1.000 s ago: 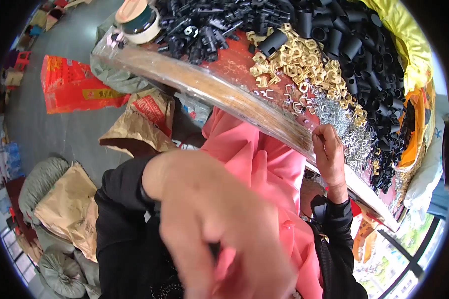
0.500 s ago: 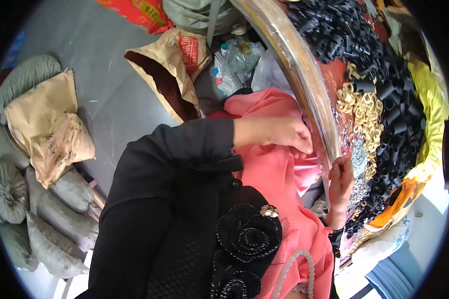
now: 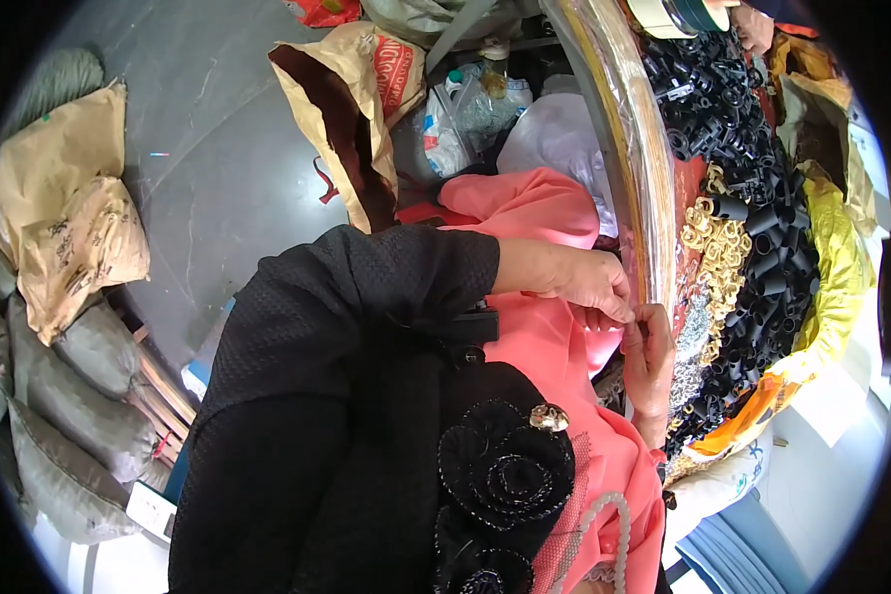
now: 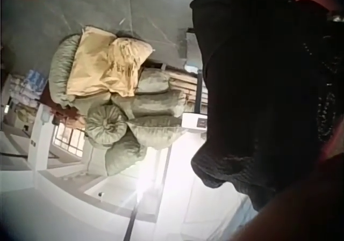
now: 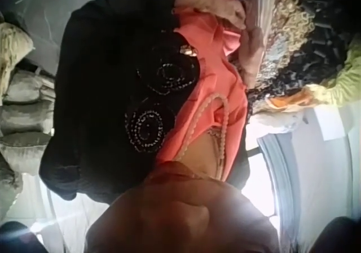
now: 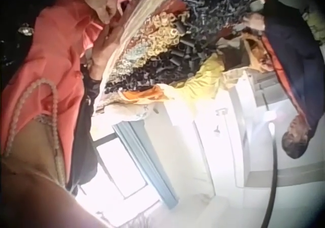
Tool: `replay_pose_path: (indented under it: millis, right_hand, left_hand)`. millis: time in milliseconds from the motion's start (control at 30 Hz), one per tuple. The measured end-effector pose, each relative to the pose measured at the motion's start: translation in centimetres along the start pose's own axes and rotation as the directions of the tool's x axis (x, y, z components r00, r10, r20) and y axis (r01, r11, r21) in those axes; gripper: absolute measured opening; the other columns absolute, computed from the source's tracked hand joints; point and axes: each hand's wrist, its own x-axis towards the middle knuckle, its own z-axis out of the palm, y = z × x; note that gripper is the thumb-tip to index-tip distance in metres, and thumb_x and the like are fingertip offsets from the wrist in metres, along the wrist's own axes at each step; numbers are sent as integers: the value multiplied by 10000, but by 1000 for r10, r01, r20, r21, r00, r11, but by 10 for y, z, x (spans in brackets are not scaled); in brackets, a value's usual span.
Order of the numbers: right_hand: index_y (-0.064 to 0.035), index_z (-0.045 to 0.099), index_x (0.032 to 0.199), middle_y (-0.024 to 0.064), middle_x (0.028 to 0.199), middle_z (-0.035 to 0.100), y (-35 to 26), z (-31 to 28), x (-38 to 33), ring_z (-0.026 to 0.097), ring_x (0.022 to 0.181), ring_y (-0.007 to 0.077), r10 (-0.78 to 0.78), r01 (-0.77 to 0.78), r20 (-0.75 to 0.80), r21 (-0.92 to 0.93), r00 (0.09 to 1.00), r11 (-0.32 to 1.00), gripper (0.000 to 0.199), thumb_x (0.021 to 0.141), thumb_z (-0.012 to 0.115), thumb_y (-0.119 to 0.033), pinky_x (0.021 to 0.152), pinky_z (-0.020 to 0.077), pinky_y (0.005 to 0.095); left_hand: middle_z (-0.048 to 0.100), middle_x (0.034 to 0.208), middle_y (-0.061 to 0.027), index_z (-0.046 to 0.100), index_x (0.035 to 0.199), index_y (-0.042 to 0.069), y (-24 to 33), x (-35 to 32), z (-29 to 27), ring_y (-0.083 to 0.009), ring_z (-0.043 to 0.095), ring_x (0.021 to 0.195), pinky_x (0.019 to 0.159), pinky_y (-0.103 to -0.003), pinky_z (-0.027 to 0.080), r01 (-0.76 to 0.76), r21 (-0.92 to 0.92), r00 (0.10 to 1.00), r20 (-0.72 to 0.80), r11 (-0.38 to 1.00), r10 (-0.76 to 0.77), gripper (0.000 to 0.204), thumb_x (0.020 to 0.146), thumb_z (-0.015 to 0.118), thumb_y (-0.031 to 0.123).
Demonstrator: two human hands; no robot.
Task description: The person assembles components by hand, picking up a black plastic part and a small metal pin, inserting the pin into the part, and then sliding a larger black plastic sleeve over the assembly.
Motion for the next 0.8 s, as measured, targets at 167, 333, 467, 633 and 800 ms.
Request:
replay_pose_path:
  millis: [167, 333, 467, 633, 800]
  right_hand:
    - [20, 448, 816, 116, 712, 442, -2, 3, -9, 451, 617, 224, -16, 16, -11, 1, 1000, 1000, 44, 815, 451, -25, 565, 376, 286]
    - [19, 455, 811, 114, 708, 450, 0, 6, -22, 458, 613, 223, -36, 37, -40, 24, 999, 999, 34, 810, 454, -15, 561, 378, 279]
    - [14, 463, 809, 111, 694, 452, 2, 5, -39, 460, 602, 212, -69, 73, -104, 44, 992, 996, 24, 792, 471, 0, 550, 379, 275]
    - [6, 468, 844, 19, 682, 441, 12, 8, -55, 410, 578, 72, -180, 187, -142, 37, 973, 982, 40, 816, 471, -23, 510, 349, 197]
    - [11, 480, 868, 48, 693, 478, 15, 3, -80, 472, 600, 114, -237, 254, -151, 109, 960, 961, 119, 775, 533, -41, 543, 387, 233]
  left_hand:
    - [560, 689, -36, 588, 783, 23, -6, 0, 8, -111, 540, 605, 555, -229, 461, 5, 81, 1000, -11, 997, -4, 189, 786, 570, 211]
    - [560, 693, -27, 585, 790, 23, -6, -7, 24, -101, 537, 610, 548, -220, 445, 15, 106, 1000, -6, 994, -15, 171, 791, 562, 193]
    - [557, 677, -24, 583, 791, 25, -9, -6, 39, -95, 528, 597, 549, -218, 436, 41, 97, 999, -26, 994, -39, 179, 797, 551, 201]
    - [557, 670, -24, 580, 788, 24, -12, -14, 52, -93, 527, 600, 565, -217, 435, 56, 204, 998, -7, 977, -56, 195, 807, 534, 212]
    - [574, 683, -42, 584, 767, 23, -17, -20, 62, -110, 554, 621, 561, -229, 452, 148, 135, 989, -5, 980, -149, 173, 778, 556, 194]
